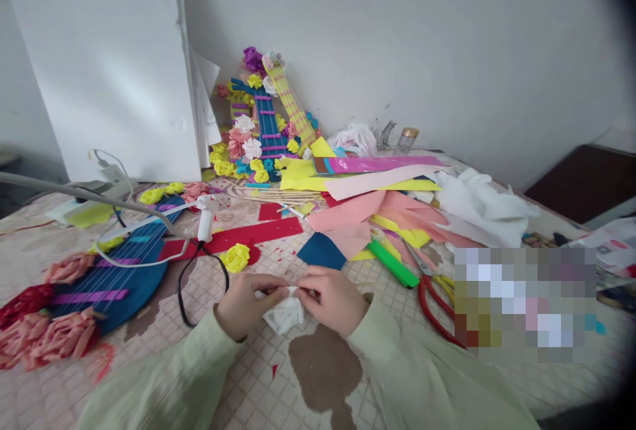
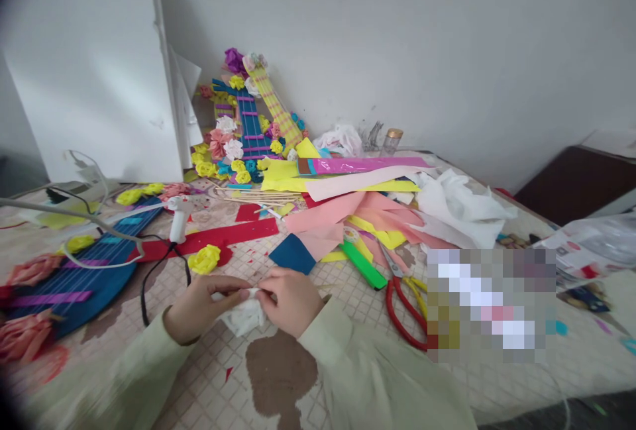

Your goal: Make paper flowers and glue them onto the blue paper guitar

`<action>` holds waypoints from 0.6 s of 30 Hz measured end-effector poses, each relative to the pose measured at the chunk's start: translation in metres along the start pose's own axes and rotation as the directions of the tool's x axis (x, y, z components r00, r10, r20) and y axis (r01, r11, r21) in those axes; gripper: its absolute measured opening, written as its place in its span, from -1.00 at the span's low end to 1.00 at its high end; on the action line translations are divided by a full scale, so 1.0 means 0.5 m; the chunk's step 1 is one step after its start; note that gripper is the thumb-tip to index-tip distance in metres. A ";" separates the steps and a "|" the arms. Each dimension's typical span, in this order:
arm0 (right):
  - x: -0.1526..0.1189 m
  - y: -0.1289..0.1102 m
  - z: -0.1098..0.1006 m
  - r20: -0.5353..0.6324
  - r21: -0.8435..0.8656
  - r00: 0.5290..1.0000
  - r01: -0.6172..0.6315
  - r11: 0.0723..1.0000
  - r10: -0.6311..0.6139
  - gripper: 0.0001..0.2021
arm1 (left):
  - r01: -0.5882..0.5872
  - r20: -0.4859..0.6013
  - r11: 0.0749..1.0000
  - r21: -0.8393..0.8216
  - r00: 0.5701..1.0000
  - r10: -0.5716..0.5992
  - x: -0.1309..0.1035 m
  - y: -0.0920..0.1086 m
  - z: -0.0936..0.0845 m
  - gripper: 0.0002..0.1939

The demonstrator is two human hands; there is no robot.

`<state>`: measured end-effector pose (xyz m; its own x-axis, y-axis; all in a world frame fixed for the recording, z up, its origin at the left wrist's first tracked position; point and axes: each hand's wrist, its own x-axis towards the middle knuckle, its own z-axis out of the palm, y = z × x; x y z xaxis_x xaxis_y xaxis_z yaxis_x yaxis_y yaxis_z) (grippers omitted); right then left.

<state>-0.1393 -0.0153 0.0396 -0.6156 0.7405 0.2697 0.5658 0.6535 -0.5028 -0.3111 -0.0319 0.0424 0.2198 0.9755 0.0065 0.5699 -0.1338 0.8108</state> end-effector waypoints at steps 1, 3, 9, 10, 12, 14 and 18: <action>0.001 0.002 -0.002 0.011 0.007 1.000 0.013 1.000 -0.014 -0.82 | -0.002 -0.010 1.000 -0.015 1.000 0.002 0.001 -0.002 0.000 -0.80; 0.003 0.009 -0.007 0.023 0.022 0.999 0.026 0.999 -0.026 -0.79 | -0.004 -0.062 0.999 -0.037 0.998 0.002 0.004 -0.005 -0.004 -0.79; 0.010 0.040 -0.020 0.022 0.086 1.000 0.012 0.996 -0.014 -0.78 | -0.121 -0.358 0.948 -0.296 0.934 0.007 -0.031 0.033 -0.040 -0.79; 0.011 0.044 -0.024 0.016 0.092 1.000 0.007 0.996 -0.008 -0.76 | -0.161 -0.375 0.919 -0.359 0.927 0.016 -0.045 0.043 -0.048 -0.79; 0.013 0.051 -0.035 -0.006 0.107 1.000 -0.007 0.994 0.008 -0.73 | -0.203 -0.404 0.896 -0.394 0.914 0.029 -0.070 0.054 -0.068 -0.79; 0.014 0.055 -0.047 -0.042 0.126 0.999 -0.021 0.992 0.027 -0.71 | -0.158 -0.463 0.941 -0.298 0.886 0.002 -0.078 0.039 -0.094 -0.77; 0.014 0.065 -0.061 -0.129 0.174 0.990 -0.041 0.984 0.064 -0.70 | 0.190 -0.574 0.980 -0.061 0.796 -0.190 -0.019 -0.057 -0.167 -0.61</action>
<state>-0.1087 0.0157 0.0501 -0.5021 0.7948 0.3409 0.4862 0.5854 -0.6488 -0.3954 -0.0227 0.0681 -0.3881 0.9025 0.1869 0.5520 0.0652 0.8313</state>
